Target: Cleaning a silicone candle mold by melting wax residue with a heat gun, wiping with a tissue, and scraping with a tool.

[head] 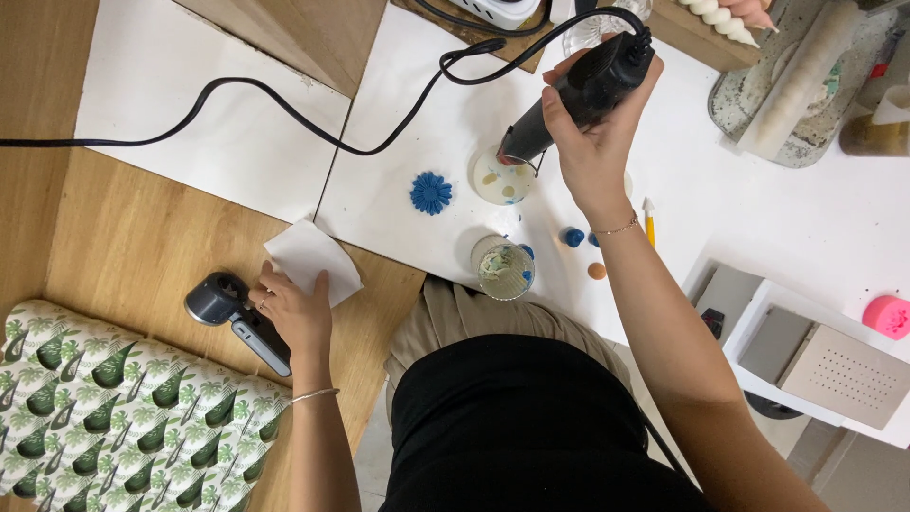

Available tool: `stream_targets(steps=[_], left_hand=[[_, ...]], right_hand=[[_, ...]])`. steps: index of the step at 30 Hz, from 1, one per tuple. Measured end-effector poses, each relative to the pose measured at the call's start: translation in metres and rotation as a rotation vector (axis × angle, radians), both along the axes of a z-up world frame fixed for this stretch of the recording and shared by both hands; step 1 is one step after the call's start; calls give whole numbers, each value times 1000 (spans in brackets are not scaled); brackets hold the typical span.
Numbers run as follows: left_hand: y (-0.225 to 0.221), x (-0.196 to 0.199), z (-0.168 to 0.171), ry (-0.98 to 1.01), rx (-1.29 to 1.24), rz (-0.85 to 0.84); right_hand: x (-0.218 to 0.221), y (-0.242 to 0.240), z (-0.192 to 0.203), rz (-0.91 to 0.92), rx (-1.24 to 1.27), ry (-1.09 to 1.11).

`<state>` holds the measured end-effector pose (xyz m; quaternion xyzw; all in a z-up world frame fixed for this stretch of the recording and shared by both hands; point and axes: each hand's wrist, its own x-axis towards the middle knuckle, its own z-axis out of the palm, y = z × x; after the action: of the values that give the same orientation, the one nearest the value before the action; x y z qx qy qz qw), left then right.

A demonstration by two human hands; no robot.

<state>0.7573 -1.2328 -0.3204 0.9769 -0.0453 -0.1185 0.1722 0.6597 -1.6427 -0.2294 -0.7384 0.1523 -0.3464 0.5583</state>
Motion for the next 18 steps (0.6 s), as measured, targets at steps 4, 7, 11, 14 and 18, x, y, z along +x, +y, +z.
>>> stream_targets(steps=[4,7,11,14,18], left_hand=[[-1,5,3,-107,-189,18],[-7,8,10,76,-240,136],[-2,8,-3,123,-255,156],[-4,8,-6,123,-240,148],[-15,4,9,42,-257,107]], right_hand=[[0,3,3,11,63,-44],[2,2,2,-6,22,-41],[3,3,3,-7,35,-45],[3,3,4,-18,28,-35],[4,3,2,-5,12,-37]])
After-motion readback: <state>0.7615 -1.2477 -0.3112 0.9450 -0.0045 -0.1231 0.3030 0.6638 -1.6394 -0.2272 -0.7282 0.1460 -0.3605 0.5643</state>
